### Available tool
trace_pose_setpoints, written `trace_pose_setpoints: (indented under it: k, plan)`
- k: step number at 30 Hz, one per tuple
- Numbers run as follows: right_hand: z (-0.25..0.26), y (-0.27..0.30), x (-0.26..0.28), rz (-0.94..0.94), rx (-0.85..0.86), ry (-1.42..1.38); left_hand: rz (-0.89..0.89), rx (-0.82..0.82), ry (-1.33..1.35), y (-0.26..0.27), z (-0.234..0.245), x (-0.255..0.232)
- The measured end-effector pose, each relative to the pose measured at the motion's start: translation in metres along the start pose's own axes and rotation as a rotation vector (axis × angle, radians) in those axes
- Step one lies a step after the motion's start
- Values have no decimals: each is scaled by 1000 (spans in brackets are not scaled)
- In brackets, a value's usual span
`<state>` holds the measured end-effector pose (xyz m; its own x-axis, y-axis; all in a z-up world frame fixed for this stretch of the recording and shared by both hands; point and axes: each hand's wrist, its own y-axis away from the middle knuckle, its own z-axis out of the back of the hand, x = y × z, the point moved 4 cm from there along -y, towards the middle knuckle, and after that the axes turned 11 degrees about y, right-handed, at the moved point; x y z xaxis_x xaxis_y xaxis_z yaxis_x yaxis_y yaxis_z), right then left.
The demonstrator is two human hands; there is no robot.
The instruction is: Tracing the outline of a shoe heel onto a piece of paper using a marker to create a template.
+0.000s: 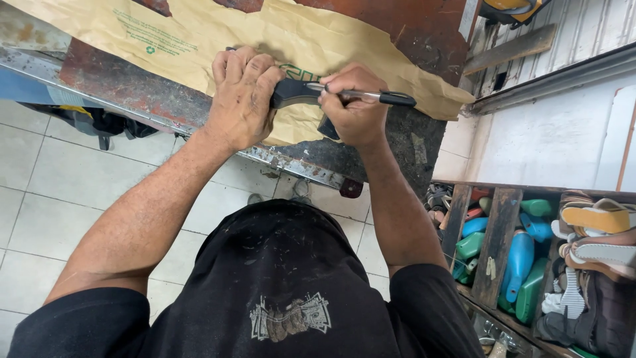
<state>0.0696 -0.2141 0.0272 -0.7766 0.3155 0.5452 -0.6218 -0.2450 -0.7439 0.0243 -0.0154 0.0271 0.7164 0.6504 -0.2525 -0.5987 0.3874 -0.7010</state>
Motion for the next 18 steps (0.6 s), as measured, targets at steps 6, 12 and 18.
trace_pose_setpoints:
  k: [6, 12, 18]
  plan:
    - [-4, 8, -8, 4, 188, -199, 0, -1, -3, -3, 2, 1]
    - [23, -13, -21, -112, -186, -422, 114, 106, 172, -11, -6, 34]
    - [17, 5, -18, -224, -67, -150, 291, 191, 250, -9, -28, 62]
